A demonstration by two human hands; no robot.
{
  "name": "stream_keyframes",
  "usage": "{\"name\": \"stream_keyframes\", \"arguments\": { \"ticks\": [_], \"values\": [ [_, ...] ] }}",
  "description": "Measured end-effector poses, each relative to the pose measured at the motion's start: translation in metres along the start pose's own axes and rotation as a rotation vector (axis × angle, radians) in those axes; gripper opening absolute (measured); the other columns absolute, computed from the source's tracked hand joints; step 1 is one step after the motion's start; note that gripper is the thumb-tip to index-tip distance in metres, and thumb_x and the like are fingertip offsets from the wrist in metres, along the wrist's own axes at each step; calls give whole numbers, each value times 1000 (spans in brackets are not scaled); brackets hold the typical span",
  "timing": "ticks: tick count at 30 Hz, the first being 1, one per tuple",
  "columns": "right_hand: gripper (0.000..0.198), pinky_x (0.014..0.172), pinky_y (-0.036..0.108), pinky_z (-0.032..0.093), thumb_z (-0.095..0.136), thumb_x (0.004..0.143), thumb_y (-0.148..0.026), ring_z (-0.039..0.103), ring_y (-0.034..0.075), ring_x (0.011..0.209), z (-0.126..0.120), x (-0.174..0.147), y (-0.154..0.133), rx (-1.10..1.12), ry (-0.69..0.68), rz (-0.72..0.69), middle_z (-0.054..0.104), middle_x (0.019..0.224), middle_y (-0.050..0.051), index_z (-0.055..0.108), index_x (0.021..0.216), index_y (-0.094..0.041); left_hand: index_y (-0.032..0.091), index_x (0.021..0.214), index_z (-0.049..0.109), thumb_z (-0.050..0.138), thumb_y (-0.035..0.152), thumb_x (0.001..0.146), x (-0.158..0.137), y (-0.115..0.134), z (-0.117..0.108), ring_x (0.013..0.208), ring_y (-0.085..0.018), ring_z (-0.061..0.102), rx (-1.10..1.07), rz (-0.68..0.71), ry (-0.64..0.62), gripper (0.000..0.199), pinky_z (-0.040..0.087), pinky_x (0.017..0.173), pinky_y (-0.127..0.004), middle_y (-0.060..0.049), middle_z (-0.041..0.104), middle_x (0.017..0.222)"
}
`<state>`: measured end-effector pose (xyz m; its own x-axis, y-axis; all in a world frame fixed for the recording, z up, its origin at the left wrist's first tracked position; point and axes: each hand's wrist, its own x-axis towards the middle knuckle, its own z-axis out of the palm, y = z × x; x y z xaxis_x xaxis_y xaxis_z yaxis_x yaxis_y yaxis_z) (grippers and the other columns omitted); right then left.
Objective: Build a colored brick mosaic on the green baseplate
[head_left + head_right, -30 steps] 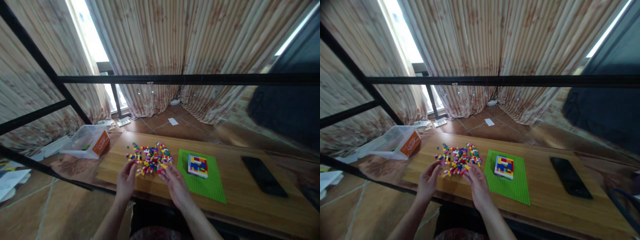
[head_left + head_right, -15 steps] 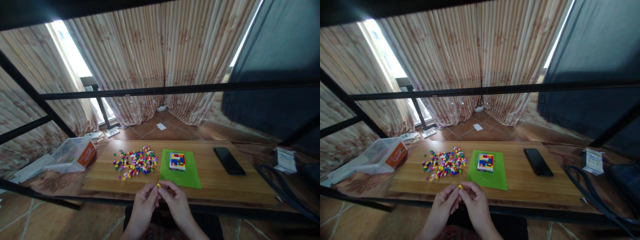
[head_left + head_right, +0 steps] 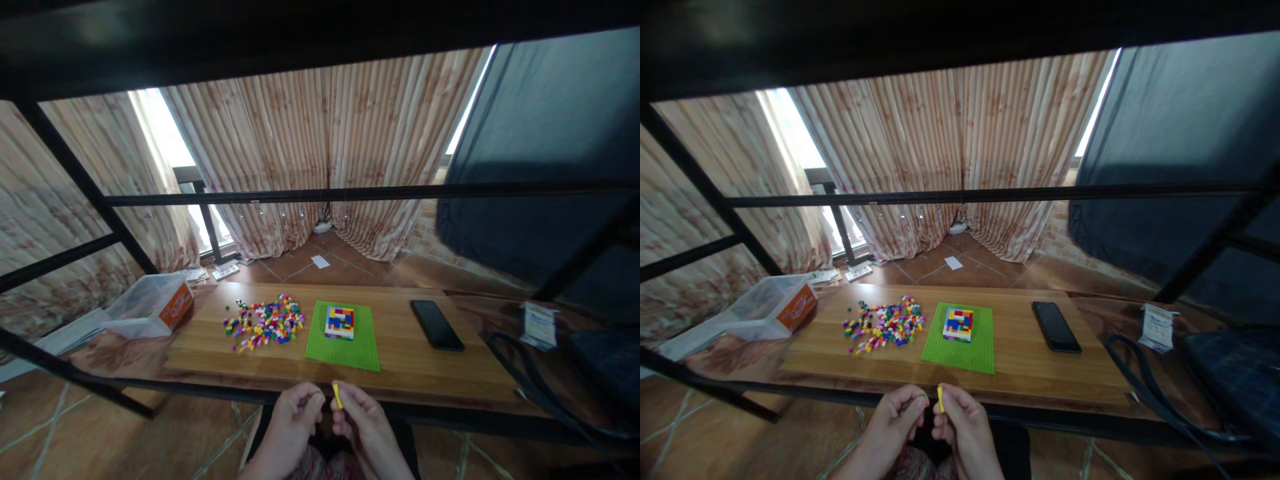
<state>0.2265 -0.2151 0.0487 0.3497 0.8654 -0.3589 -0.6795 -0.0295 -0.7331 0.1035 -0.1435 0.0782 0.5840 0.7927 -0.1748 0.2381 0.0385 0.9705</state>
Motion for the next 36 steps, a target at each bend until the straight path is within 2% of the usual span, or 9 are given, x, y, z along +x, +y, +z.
{"name": "stream_keyframes", "arguments": {
  "ticks": [2, 7, 13, 17, 20, 22, 27, 33, 36],
  "values": [
    [44, 53, 16, 51, 88, 59, -44, 59, 7, 56, -6, 0, -14, 69, 28, 15, 69, 71, 1, 73, 91, -18, 17, 68, 57, 54, 52, 79, 8, 1, -7, 48, -9, 42, 33, 10, 68, 36, 32, 49, -22, 4, 49, 55],
    [36, 69, 20, 56, 88, 63, -36, 67, 11, 75, -31, 13, -46, 87, 38, 12, 73, 85, 6, 74, 90, -17, 18, 71, 59, 50, 50, 81, 40, -4, -47, 54, -13, 45, 224, 93, 201, 35, 34, 53, -24, 3, 50, 58],
    [52, 78, 31, 56, 88, 54, -46, 68, 17, 79, -45, 53, -66, -182, 111, -149, 73, 85, 6, 72, 93, -17, 20, 66, 54, 42, 45, 84, 84, -10, -80, 61, -16, 50, 495, 189, 341, 33, 35, 57, -25, 3, 51, 59],
    [55, 74, 38, 53, 73, 66, -61, 68, 23, 78, -41, 84, -81, -581, 135, -342, 73, 86, 8, 67, 101, -19, 20, 75, 59, 39, 34, 88, 103, -15, -85, 65, -17, 58, 627, 209, 397, 27, 40, 61, -26, -1, 61, 64],
    [37, 78, 39, 49, 57, 83, -55, 67, 25, 82, -35, 105, -92, -995, 167, -506, 72, 88, 8, 67, 97, -22, 18, 90, 63, 37, 30, 90, 114, -20, -88, 71, -19, 64, 699, 199, 413, 29, 46, 68, -29, -5, 68, 76],
    [31, 82, 40, 47, 53, 87, -50, 65, 24, 85, -32, 120, -94, -1154, 174, -578, 71, 89, 6, 68, 94, -24, 18, 96, 64, 37, 32, 91, 120, -26, -90, 80, -21, 67, 731, 224, 415, 31, 49, 74, -31, -7, 71, 88],
    [25, 99, 45, 40, 59, 83, -45, 57, 25, 107, -32, 158, -84, -1200, 165, -733, 66, 111, 7, 74, 87, -26, 20, 101, 65, 38, 33, 93, 133, -42, -93, 91, -22, 69, 808, 258, 413, 32, 53, 82, -34, -8, 72, 100],
    [22, 102, 45, 38, 59, 85, -41, 54, 24, 111, -37, 171, -69, -1203, 166, -721, 62, 116, 7, 76, 89, -27, 19, 109, 63, 37, 33, 94, 135, -48, -89, 99, -22, 68, 846, 223, 408, 33, 53, 87, -33, -8, 71, 110],
    [21, 103, 46, 37, 60, 85, -40, 53, 25, 113, -38, 168, -69, -1223, 171, -712, 61, 119, 7, 76, 89, -28, 17, 115, 62, 40, 32, 93, 136, -45, -87, 94, -22, 69, 857, 171, 418, 34, 53, 84, -32, -9, 72, 107]
  ]
}}
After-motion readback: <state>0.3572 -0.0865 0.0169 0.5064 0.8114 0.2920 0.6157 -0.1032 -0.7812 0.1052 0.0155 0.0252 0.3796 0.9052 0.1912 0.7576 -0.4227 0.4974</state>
